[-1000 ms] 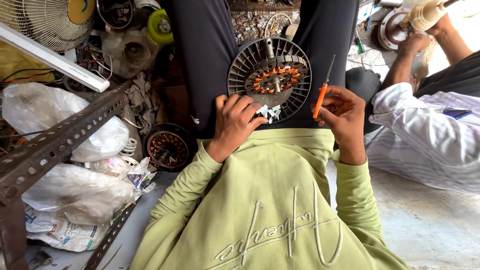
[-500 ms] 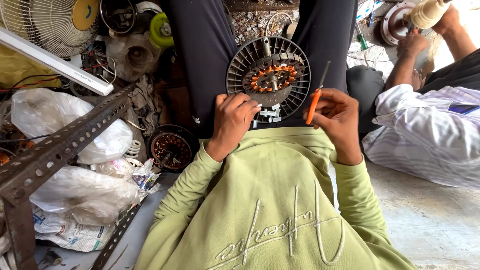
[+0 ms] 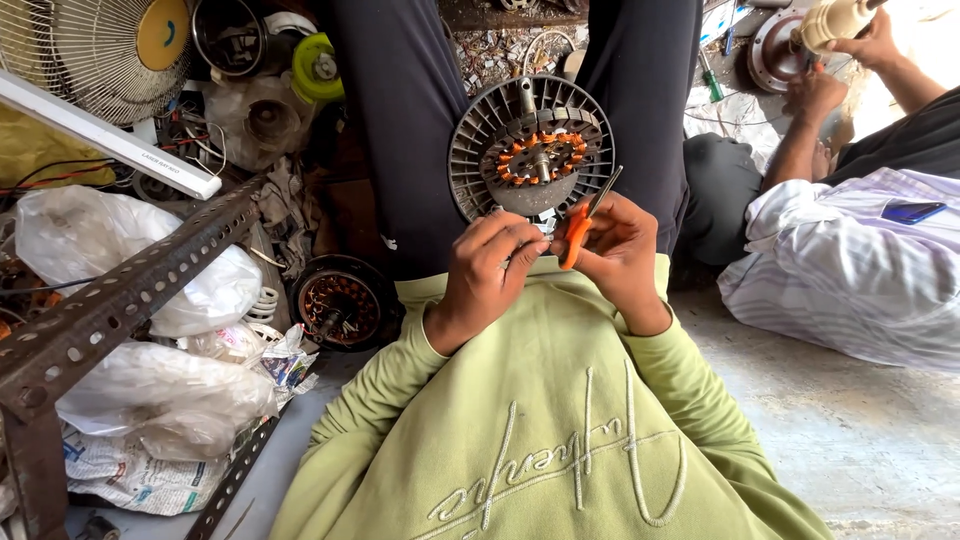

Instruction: Manually winding and insulating a ceiling fan motor stator.

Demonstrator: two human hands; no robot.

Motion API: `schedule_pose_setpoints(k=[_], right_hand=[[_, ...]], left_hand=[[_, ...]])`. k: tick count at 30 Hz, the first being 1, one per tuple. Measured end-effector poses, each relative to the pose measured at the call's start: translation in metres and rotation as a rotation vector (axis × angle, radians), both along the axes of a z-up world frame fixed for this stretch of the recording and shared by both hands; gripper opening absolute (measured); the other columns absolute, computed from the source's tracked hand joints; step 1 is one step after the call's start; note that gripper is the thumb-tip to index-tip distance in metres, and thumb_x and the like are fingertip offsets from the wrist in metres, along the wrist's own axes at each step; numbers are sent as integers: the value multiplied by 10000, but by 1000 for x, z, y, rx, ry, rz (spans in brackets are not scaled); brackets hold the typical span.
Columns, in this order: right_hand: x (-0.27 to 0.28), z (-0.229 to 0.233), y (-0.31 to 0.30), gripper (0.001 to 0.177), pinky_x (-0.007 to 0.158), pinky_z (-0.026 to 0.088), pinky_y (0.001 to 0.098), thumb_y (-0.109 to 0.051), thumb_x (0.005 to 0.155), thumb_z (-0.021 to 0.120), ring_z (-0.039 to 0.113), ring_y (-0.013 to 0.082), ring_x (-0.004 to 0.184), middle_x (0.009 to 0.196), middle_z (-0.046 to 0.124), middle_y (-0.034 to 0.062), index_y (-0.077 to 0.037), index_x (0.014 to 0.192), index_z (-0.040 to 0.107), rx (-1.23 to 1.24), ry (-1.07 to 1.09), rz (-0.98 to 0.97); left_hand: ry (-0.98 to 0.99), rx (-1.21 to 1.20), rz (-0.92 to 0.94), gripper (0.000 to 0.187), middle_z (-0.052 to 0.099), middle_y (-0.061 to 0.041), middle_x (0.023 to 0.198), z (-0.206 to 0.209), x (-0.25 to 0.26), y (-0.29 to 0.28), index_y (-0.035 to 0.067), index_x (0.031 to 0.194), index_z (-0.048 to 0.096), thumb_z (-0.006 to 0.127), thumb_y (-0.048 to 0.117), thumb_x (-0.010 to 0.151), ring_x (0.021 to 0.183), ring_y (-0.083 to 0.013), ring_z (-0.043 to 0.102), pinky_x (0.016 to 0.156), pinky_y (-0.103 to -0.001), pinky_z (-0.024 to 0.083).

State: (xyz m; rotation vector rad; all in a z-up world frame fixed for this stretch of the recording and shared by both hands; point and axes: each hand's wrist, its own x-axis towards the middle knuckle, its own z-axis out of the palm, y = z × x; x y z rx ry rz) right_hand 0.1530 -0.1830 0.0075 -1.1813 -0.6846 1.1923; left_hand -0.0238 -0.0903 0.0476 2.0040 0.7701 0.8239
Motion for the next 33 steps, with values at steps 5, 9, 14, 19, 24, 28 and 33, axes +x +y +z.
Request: schedule_pose_setpoints(k=[5,9,14,19,24,28,33], right_hand=[[1,1,-2,382,786,584,253,79,826,832,705,111,875,962,734,93,30,1147,632,-12,68,13],[1,1,1,380,795,594,255,75,811,835,714,107,869,948,739,89,16,1121,623,10,79,-2],[-5,0,-1,368,802,608,264,95,812,802,721,111,872,939,734,93,2,1101,594,4,65,-38],[-20,2,-3,376,692,551,220,113,833,759,686,109,793,882,710,92,-14,1130,567,35,204,-220],[-22,16,-5,376,632,514,205,118,843,765,681,111,767,889,701,89,-14,1137,571,57,195,-255],[0,45,-13,361,693,551,225,101,841,768,699,114,818,943,692,67,29,1166,629,10,-13,-77],[27,62,-27,422,625,516,192,15,773,777,699,91,716,800,715,53,58,1184,693,-69,-97,278]], left_hand=[[-57,-57,-2,101,686,-92,944,1,-1,-5,18,982,698,763,79,937,832,-266,695,728,-362,549],[-89,-172,-26,97,682,-111,960,6,0,-7,-2,1002,672,710,85,985,832,-269,703,718,-348,552],[-144,-205,-18,112,650,-140,980,9,7,-14,-24,1029,618,612,84,1053,841,-286,676,745,-355,536],[-187,-353,65,154,644,-111,885,1,14,-21,-32,1014,611,586,111,1064,749,-244,671,688,-346,534],[-157,-273,9,165,621,-115,862,6,10,-14,-29,989,621,576,107,1071,726,-243,621,644,-352,483],[-184,-246,-79,152,598,-102,824,15,3,-4,-23,970,624,580,92,1059,671,-211,560,615,-339,446],[-215,-258,-88,135,584,-81,803,23,0,3,-23,958,622,597,73,1049,638,-174,529,595,-313,436]])
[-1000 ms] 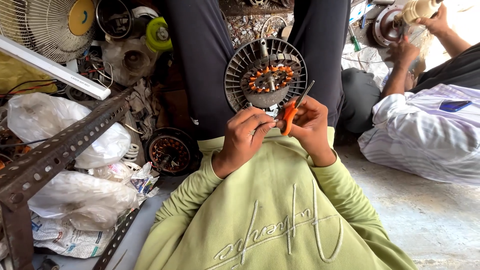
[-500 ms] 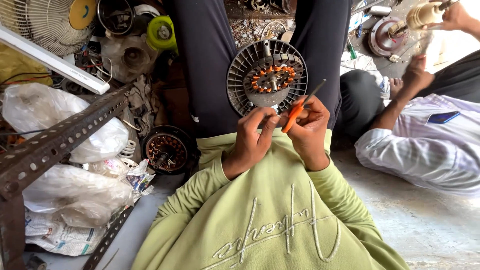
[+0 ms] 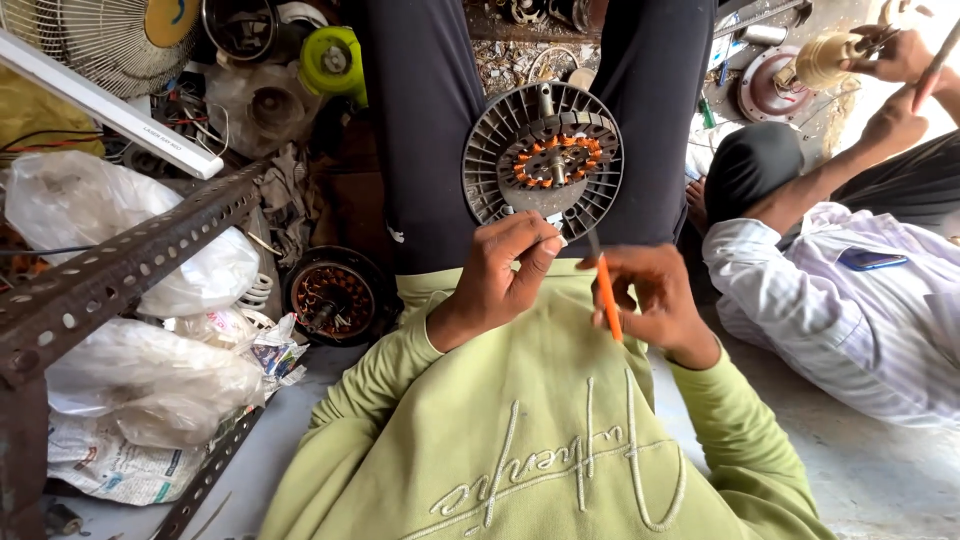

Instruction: Manually winding and insulating a ceiling fan motor stator.

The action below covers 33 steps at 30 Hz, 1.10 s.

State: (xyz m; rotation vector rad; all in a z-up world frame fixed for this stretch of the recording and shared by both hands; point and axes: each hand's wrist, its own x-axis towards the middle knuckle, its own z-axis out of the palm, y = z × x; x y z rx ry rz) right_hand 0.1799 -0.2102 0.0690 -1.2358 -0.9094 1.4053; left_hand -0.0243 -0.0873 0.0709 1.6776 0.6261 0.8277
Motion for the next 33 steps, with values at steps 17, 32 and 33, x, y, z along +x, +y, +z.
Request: schedule_pose_setpoints(k=[17,32,33], right_hand=[[-1,29,15,524,468,313,195,-88,695,867,406,2,523,665,631,-46,9,1198,758,-70,-139,236],[11,-12,-19,538,764,559,238,-36,695,892,659,106,913,1008,706,72,25,1198,712,-243,-160,137],[12,-14,-22,548,739,549,259,-27,682,918,653,138,893,1003,671,109,39,1191,727,-200,-283,154]], left_hand=[[-28,-10,-54,149,618,-70,830,-4,1,-1,-25,946,639,610,85,1042,641,-124,529,588,-278,438],[-35,-130,-112,233,587,-49,787,-6,-3,6,-10,931,631,610,170,1078,696,-117,532,642,-283,432],[-31,-170,-121,242,568,-37,770,-7,-4,5,-13,930,635,610,180,1074,681,-101,502,625,-275,412]])
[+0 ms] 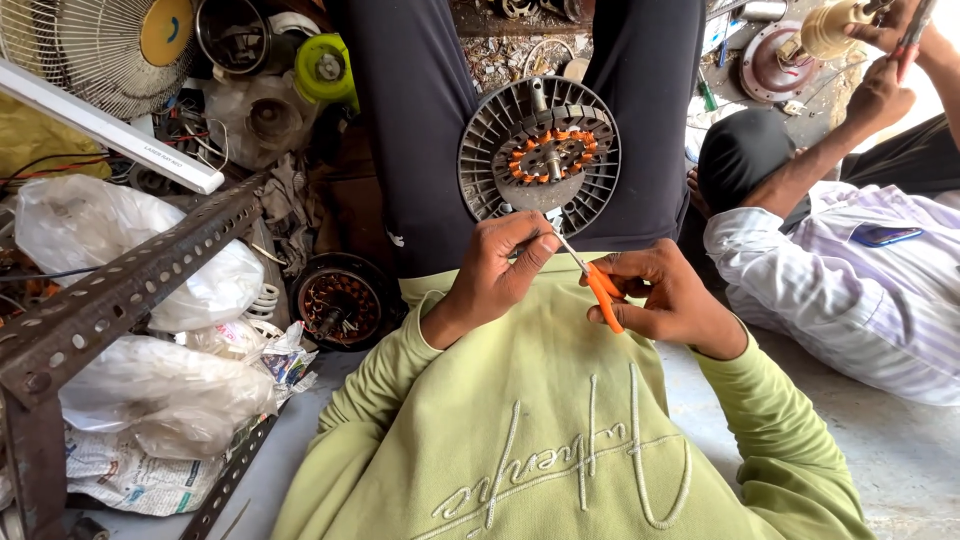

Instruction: Manually winding and insulating a ceiling fan motor stator.

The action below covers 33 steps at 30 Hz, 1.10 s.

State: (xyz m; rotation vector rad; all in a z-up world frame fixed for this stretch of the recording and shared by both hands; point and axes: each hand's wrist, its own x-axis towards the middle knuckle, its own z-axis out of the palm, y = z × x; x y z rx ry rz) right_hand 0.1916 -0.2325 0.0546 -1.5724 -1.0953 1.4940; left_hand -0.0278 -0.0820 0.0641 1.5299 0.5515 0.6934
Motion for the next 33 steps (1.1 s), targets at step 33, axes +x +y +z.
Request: schedule_pose_setpoints(k=[33], right_hand=[[-10,-26,82,208,592,542,331,-4,752,842,704,237,627,762,711,165,27,892,691,227,-768,-231]], left_hand=[[188,199,121,137,710,-122,876,-38,-14,14,-30,1005,672,679,107,1015,743,-219,686,662,-324,527]])
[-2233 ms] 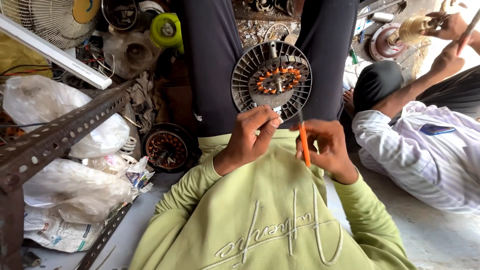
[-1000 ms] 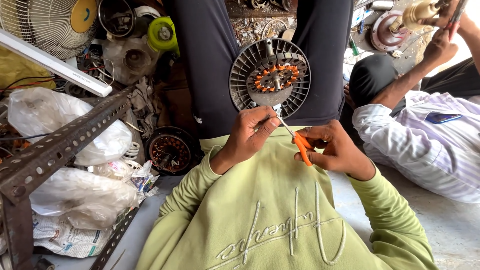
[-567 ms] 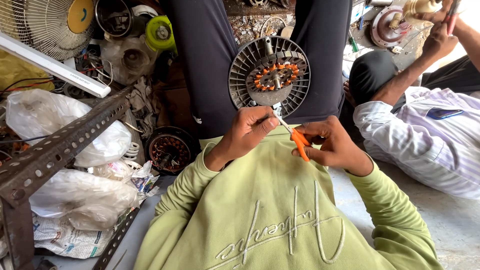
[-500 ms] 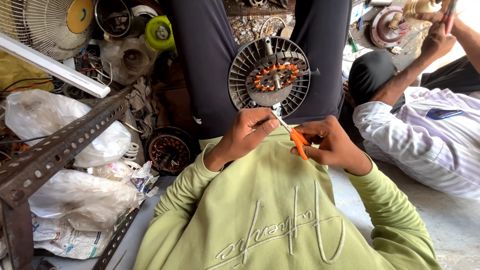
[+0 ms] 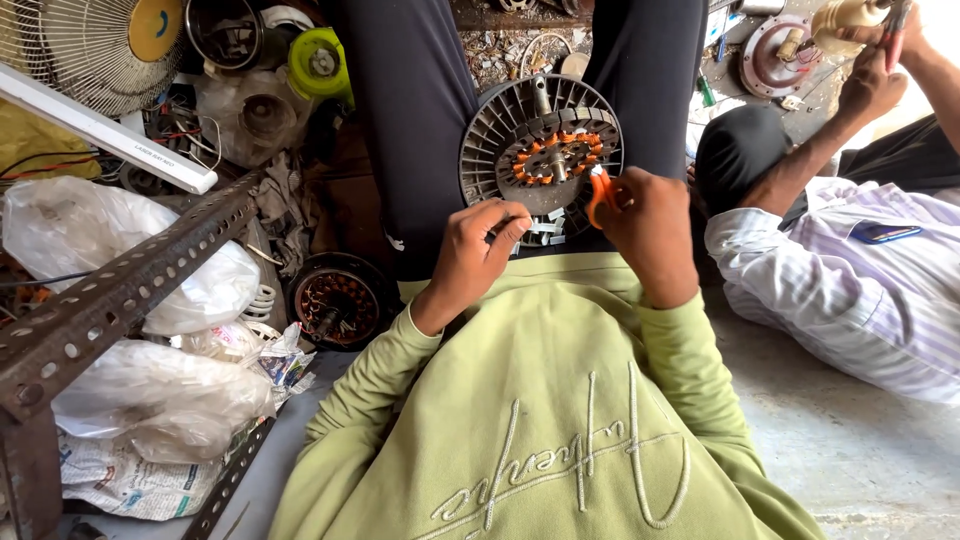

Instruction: Manually winding and insulating a ceiling fan motor stator.

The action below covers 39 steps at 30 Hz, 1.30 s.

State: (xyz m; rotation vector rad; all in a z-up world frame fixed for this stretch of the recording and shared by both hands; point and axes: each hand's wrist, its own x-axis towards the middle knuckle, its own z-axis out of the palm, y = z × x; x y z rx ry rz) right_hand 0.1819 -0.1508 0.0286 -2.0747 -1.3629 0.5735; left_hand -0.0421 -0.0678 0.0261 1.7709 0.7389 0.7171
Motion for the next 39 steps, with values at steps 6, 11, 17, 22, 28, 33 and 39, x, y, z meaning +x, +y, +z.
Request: schedule_pose_setpoints(k=[6,11,17,22,28,33,39], right_hand=[[-9,14,4,310,615,547,321,-8,740,856,700,236,660,763,692,159,42,971,655,-96,103,-36],[-27,11,-12,143,739,596,254,26,894,784,729,139,811,898,727,107,42,990,679,73,408,-34],[-26,-37,-21,97,759,573,235,41,929,762,683,89,840,933,720,60,44,999,695,165,975,45],[-21,-43,-23,122,724,536,204,42,961,716,646,54,801,909,701,36,31,1075,676,186,1028,-108],[-20,-37,-27,65,706,494,190,71,992,686,609,41,818,952,682,29,51,1054,692,195,878,-112],[-29,-40,-25,69,677,500,189,75,978,684,617,41,800,948,656,16,55,1041,700,181,865,-128],[-28,-38,-23,64,661,524,198,74,978,684,631,49,781,925,658,18,55,1036,701,197,876,-141]], left_hand=[[40,-35,24,129,721,-126,875,-5,3,1,-29,1034,695,674,96,1009,705,-216,688,633,-317,529],[11,-15,8,125,730,-127,916,-7,10,-3,-22,1057,690,660,92,1017,751,-226,720,655,-310,556],[-11,-51,-49,174,729,-107,920,-12,18,-5,-24,1103,616,678,111,1012,818,-243,753,691,-322,573],[163,270,-61,126,707,-110,970,-20,20,-2,6,1070,678,707,61,960,833,-294,715,714,-368,559],[354,559,-81,174,671,-66,1053,-39,22,-1,24,1109,713,694,53,939,803,-242,691,709,-382,554],[365,585,-88,206,666,-77,1054,-36,22,0,19,1140,715,690,38,936,781,-228,687,695,-362,553],[321,582,-58,218,676,-91,1006,-46,22,-1,0,1150,713,701,8,933,792,-228,701,686,-356,564]])
